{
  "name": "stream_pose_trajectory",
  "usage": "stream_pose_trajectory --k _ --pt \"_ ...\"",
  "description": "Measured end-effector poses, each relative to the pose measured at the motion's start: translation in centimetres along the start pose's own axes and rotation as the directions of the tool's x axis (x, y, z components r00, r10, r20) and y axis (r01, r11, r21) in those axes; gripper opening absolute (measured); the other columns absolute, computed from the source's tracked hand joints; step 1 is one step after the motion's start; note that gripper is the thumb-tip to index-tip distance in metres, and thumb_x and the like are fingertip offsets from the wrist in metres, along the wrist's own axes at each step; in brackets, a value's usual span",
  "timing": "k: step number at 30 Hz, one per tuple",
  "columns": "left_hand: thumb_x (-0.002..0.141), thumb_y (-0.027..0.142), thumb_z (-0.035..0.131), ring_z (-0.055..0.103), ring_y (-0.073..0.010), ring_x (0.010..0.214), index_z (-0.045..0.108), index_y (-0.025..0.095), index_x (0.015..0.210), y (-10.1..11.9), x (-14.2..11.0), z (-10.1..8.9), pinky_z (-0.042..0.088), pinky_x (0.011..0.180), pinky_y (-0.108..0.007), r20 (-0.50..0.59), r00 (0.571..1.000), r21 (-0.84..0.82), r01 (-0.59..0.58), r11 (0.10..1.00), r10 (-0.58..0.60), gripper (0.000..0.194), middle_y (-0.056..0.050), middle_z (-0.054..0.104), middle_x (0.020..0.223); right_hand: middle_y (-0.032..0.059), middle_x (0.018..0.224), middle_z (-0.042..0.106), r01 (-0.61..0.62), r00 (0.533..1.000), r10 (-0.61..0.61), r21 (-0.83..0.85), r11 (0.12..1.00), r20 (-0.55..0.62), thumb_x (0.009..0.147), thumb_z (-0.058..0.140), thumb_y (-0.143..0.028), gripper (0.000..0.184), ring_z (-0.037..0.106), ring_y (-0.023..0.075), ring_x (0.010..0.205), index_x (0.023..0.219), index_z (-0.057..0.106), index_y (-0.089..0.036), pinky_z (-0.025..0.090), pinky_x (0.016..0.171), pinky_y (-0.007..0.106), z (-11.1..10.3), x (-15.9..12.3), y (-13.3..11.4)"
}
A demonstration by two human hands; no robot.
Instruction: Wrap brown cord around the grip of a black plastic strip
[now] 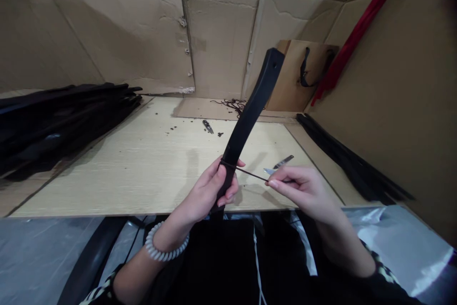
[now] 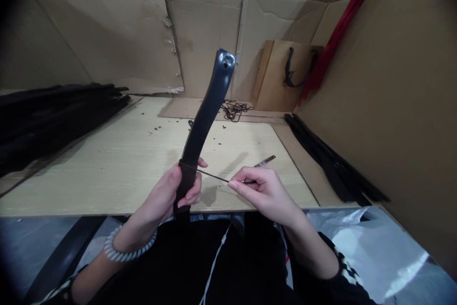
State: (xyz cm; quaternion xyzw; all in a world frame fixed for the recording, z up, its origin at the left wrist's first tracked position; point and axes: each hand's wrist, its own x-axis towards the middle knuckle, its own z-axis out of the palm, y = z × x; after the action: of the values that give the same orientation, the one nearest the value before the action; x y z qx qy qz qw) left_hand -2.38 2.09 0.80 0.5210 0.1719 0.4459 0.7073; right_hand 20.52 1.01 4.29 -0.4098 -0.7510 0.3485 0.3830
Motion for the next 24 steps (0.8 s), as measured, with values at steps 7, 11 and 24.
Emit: stream_pose_trajectory --k 7,11,24 --pt "0.097 0.059 0.045 0.049 -0.0061 0.047 0.052 0.015 0.111 0.6 -0.1 0.1 0.038 0.048 -0.019 0.015 0.999 0.007 0.044 0.999 -0.044 0.047 -0.001 0.058 0.069 0.0065 0.067 0.059 0.030 0.998 -0.034 -0.077 0.997 -0.047 0.092 0.062 -0.033 0.035 0.051 0.0024 0.057 0.071 0.065 -0.005 0.038 0.050 0.006 -0.7 -0.7 0.7" --pt "0.095 0.057 0.051 0.069 -0.0136 0.064 0.056 0.013 0.111 1.2 -0.1 0.2 0.051 0.057 -0.021 -0.032 0.994 0.030 0.101 0.994 -0.100 0.048 -0.011 0.069 0.092 0.0083 0.071 0.061 -0.086 0.996 0.086 0.012 0.996 0.010 0.090 0.064 -0.042 0.041 0.056 0.0044 0.061 0.075 0.069 -0.005 0.042 0.053 0.007 -0.5 -0.2 1.2" --pt "0.100 0.052 0.041 0.051 -0.0120 0.042 0.042 0.022 0.122 9.0 1.4 2.6 0.041 0.041 -0.019 0.162 0.955 0.548 0.124 0.827 -0.250 0.038 0.001 0.061 0.061 0.0039 0.072 0.057 -0.179 0.969 0.115 0.296 0.938 0.219 0.077 0.074 -0.054 0.051 0.052 0.0041 0.064 0.082 0.061 -0.005 0.042 0.059 0.012 -0.8 6.5 0.4"
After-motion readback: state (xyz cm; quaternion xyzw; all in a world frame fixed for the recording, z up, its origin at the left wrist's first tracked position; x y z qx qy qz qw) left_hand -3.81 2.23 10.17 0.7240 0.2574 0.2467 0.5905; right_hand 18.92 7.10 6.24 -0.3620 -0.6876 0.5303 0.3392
